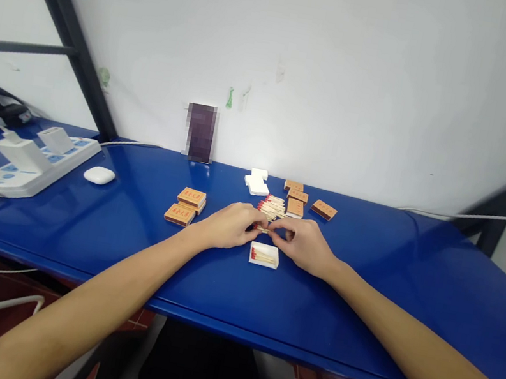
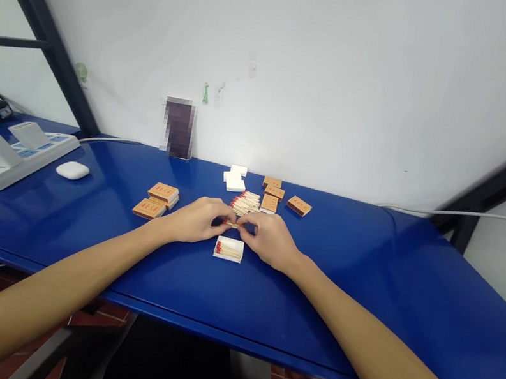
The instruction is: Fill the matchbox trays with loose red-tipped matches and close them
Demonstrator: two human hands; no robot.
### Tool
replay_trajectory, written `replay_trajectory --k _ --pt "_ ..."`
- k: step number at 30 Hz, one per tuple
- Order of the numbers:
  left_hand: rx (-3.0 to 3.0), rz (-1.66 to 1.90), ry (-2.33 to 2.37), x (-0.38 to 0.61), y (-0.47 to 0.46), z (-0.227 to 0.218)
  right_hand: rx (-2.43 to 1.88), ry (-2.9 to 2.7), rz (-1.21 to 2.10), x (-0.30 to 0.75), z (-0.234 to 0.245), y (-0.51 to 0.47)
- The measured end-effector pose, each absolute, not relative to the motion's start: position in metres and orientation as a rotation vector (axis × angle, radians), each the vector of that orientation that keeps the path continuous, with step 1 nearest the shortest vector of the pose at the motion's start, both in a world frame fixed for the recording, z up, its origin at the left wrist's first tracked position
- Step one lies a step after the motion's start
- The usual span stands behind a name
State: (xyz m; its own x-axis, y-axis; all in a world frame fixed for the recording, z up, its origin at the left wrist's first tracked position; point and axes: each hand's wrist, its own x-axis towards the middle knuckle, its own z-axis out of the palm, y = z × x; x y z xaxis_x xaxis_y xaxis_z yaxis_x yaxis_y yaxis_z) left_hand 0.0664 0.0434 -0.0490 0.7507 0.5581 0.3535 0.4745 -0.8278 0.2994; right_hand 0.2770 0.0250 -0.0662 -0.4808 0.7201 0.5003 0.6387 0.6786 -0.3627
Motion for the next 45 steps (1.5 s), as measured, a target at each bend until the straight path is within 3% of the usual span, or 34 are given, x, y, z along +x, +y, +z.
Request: replay_trajectory --k 33,45 --pt "2.750 0.727 0.754 0.066 0.046 -0.052 -1.035 -2.231 0.293 0.278 -0.064 0.025" --pt "2.631 0.754 0.744 0.063 0.034 -0.033 -0.997 -2.124 0.385 0.277 -0.056 0.013"
